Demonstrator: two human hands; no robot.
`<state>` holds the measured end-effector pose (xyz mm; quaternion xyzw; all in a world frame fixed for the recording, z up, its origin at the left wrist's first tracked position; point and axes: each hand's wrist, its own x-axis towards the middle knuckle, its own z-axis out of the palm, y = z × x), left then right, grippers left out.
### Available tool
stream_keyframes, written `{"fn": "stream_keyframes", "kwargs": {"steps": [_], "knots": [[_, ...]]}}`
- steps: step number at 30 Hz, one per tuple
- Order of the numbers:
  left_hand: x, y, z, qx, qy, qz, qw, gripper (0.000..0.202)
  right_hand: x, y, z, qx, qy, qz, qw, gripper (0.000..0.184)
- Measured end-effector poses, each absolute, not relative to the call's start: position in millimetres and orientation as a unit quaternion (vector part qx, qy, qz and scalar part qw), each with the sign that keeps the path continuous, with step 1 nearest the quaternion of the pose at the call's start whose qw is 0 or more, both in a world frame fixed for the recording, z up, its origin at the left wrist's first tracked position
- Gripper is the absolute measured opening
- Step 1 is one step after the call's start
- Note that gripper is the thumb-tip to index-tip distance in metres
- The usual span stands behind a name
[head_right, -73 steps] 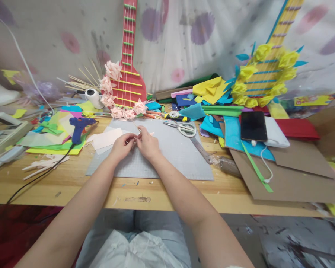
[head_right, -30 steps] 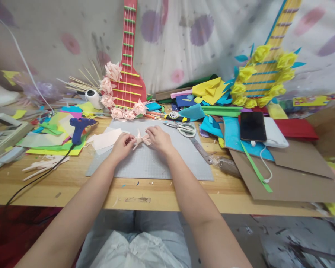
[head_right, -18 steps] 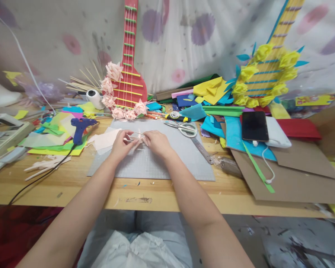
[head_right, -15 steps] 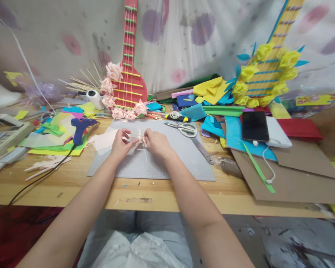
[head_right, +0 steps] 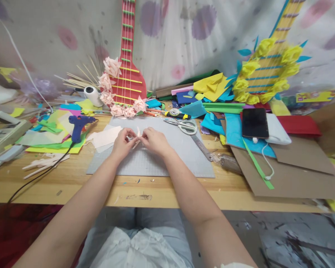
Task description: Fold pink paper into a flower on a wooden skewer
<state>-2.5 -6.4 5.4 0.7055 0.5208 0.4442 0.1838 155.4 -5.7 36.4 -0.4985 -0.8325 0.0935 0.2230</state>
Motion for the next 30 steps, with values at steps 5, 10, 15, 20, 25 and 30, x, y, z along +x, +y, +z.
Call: {"fn": "stream_keyframes", "kwargs": {"steps": [5, 10, 15, 20, 25, 30], "knots": [[-1.3, -8.3, 7.6, 0.746, 0.503, 0.41, 0.149, 0.008, 154.4, -3.1, 33.0, -0.532, -0.812, 0.09, 0.222, 0.023], [-2.9, -7.1, 8.6, 0.768, 0.486, 0.399, 0.126, 0.008, 152.1, -2.0, 29.0, -0.547, -0.796, 0.09, 0.241, 0.019], [-5.5, -5.9, 9.3, 0.776, 0.487, 0.385, 0.115, 0.007, 150.0, -3.8, 29.7, -0.536, -0.797, 0.098, 0.261, 0.019], [-6.5, -6.4, 9.9, 0.77, 0.506, 0.377, 0.099, 0.009, 150.6, -6.0, 32.9, -0.525, -0.802, 0.096, 0.27, 0.019], [-7.7, -6.5, 8.7, 0.766, 0.501, 0.389, 0.105, 0.011, 152.4, -6.3, 33.9, -0.516, -0.812, 0.087, 0.258, 0.019], [-7.2, -6.1, 7.5, 0.768, 0.495, 0.394, 0.1, 0.011, 153.4, -7.0, 36.0, -0.525, -0.813, 0.069, 0.241, 0.019]]}}
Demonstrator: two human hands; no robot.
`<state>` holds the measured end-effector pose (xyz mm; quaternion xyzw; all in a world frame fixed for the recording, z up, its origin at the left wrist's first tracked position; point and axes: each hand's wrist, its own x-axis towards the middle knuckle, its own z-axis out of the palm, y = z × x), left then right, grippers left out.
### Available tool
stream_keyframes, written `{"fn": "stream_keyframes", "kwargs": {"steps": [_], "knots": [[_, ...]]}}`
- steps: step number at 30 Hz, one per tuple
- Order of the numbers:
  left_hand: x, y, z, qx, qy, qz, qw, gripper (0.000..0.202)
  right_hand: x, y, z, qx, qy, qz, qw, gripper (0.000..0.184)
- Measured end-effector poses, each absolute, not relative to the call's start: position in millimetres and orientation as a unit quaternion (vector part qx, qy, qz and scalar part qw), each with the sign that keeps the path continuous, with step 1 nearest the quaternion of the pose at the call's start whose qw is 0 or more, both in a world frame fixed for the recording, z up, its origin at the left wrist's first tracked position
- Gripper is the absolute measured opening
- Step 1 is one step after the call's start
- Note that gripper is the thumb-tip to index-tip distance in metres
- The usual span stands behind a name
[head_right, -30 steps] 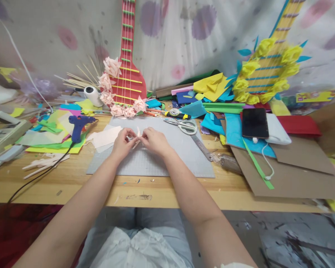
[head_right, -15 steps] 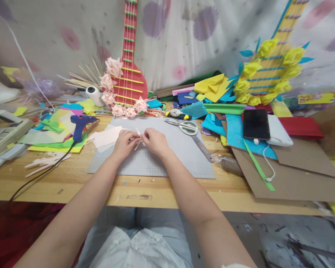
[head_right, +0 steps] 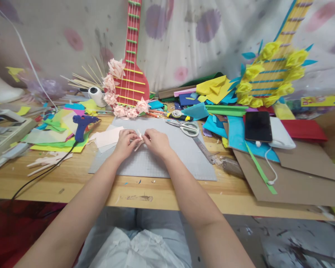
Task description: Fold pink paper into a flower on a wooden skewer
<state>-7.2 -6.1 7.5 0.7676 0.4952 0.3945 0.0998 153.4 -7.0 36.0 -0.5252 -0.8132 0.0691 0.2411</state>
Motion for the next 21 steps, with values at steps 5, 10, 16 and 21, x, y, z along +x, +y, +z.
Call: {"fn": "stream_keyframes", "kwargs": {"steps": [5, 10, 16, 21], "knots": [[-7.0, -6.9, 8.6, 0.769, 0.498, 0.388, 0.097, 0.011, 154.8, -9.8, 40.8, -0.503, -0.831, 0.082, 0.222, 0.017], [-7.2, -7.6, 10.4, 0.776, 0.492, 0.384, 0.093, 0.016, 155.4, -11.3, 42.5, -0.481, -0.845, 0.097, 0.214, 0.015], [-7.8, -6.8, 9.9, 0.778, 0.486, 0.39, 0.076, 0.02, 155.6, -8.9, 40.0, -0.457, -0.853, 0.11, 0.228, 0.014], [-8.3, -9.8, 14.7, 0.759, 0.5, 0.415, 0.051, 0.02, 154.4, -6.2, 35.5, -0.467, -0.847, 0.092, 0.237, 0.009]]}}
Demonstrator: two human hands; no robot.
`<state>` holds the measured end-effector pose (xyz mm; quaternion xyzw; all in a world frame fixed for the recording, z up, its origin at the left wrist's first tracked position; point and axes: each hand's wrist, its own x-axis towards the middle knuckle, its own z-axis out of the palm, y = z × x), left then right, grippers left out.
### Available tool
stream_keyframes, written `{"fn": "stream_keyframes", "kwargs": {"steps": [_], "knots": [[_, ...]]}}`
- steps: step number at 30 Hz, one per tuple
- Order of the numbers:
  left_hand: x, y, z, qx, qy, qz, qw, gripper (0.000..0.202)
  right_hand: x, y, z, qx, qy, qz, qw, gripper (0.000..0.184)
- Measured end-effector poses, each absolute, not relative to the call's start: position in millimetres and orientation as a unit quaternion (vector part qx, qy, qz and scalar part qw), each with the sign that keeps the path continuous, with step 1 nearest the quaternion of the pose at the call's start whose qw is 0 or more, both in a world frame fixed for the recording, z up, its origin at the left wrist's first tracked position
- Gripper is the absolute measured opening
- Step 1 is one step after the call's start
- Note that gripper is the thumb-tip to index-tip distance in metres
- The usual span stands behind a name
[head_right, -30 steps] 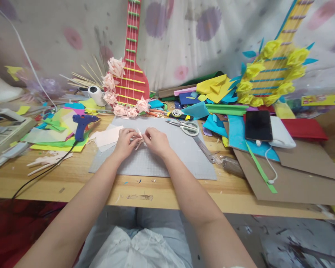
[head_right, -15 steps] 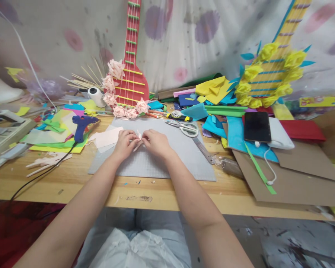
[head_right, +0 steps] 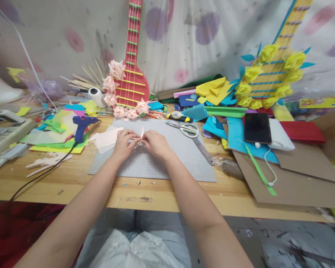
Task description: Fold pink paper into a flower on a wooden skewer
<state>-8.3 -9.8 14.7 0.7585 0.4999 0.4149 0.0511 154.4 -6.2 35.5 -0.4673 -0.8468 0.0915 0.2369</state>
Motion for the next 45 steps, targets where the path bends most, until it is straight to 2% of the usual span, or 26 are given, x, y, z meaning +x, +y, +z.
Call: {"fn": "stream_keyframes", "kwargs": {"steps": [2, 4, 6, 10, 12, 18, 24, 26, 29, 32, 35, 38, 41, 45], "knots": [[-6.0, -13.7, 18.6, 0.714, 0.534, 0.451, 0.039, 0.022, 153.3, -5.9, 34.1, -0.483, -0.838, 0.073, 0.242, 0.008], [-0.8, -18.1, 21.7, 0.659, 0.568, 0.488, 0.068, 0.022, 151.9, -6.3, 33.7, -0.502, -0.827, 0.05, 0.248, 0.008], [7.1, -21.3, 23.2, 0.618, 0.58, 0.502, 0.172, 0.022, 150.1, -7.4, 34.2, -0.519, -0.816, 0.027, 0.253, 0.009], [22.5, -21.3, 24.6, 0.462, 0.569, 0.5, 0.461, 0.023, 145.2, -11.6, 36.3, -0.539, -0.799, -0.029, 0.264, 0.014], [25.5, -20.4, 27.3, 0.378, 0.547, 0.52, 0.537, 0.024, 142.0, -14.3, 36.8, -0.538, -0.796, -0.063, 0.272, 0.016], [22.4, -21.6, 34.9, 0.279, 0.483, 0.563, 0.609, 0.022, 133.1, -18.7, 33.1, -0.495, -0.813, -0.124, 0.281, 0.019], [20.3, -16.1, 26.7, 0.219, 0.468, 0.58, 0.629, 0.008, 125.9, -23.4, 28.8, -0.466, -0.833, -0.108, 0.278, 0.016], [17.7, -12.8, 25.3, 0.198, 0.459, 0.589, 0.635, 0.003, 126.3, -26.3, 32.2, -0.441, -0.832, -0.082, 0.326, 0.015], [12.0, -8.7, 26.3, 0.17, 0.459, 0.579, 0.652, 0.008, 136.4, -24.2, 41.9, -0.425, -0.774, -0.016, 0.469, 0.012], [6.6, -6.0, 28.1, 0.156, 0.459, 0.568, 0.665, 0.012, 155.1, -9.2, 46.8, -0.445, -0.662, 0.123, 0.59, 0.016], [3.3, -3.2, 29.2, 0.14, 0.445, 0.552, 0.691, 0.011, 168.6, 10.8, 36.9, -0.449, -0.616, 0.296, 0.576, 0.015], [1.5, 0.6, 30.4, 0.115, 0.439, 0.531, 0.716, 0.01, 168.2, 22.7, 18.6, -0.463, -0.605, 0.389, 0.518, 0.021], [0.1, 3.1, 32.5, 0.095, 0.425, 0.52, 0.735, 0.012, 159.2, 24.3, 7.2, -0.44, -0.599, 0.457, 0.488, 0.032], [-0.5, 1.6, 35.2, 0.085, 0.414, 0.48, 0.769, 0.014, 150.1, 20.6, 10.7, -0.379, -0.613, 0.491, 0.489, 0.041]]}}
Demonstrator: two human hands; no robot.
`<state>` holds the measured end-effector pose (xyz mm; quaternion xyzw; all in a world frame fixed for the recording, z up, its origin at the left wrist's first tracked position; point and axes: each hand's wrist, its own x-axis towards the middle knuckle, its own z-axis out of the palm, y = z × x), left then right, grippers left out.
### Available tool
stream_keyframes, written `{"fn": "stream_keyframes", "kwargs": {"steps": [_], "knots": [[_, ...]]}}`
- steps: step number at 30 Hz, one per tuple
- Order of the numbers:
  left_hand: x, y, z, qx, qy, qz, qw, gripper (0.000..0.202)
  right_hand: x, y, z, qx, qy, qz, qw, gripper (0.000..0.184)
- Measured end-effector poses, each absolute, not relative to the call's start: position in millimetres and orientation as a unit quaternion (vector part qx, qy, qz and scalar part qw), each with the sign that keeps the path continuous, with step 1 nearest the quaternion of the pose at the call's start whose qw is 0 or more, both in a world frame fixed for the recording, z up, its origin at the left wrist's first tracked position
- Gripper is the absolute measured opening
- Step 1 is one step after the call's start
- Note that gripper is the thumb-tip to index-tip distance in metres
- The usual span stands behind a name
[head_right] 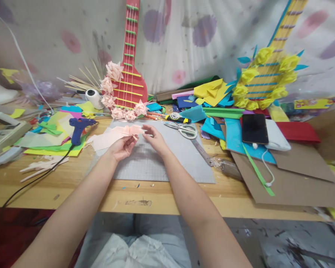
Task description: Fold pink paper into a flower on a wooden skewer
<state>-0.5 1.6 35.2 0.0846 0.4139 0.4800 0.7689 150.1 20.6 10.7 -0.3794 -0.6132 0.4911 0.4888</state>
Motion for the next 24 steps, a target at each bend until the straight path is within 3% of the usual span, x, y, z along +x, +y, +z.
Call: {"fn": "stream_keyframes", "kwargs": {"steps": [13, 24], "knots": [[6.3, -5.8, 32.4, 0.149, 0.419, 0.465, 0.765, 0.011, 141.5, 7.8, 22.2, -0.338, -0.462, 0.658, 0.49, 0.036], [13.6, -6.1, 28.8, 0.224, 0.463, 0.518, 0.684, 0.01, 141.4, 10.4, 17.5, -0.388, -0.413, 0.659, 0.496, 0.032]]}}
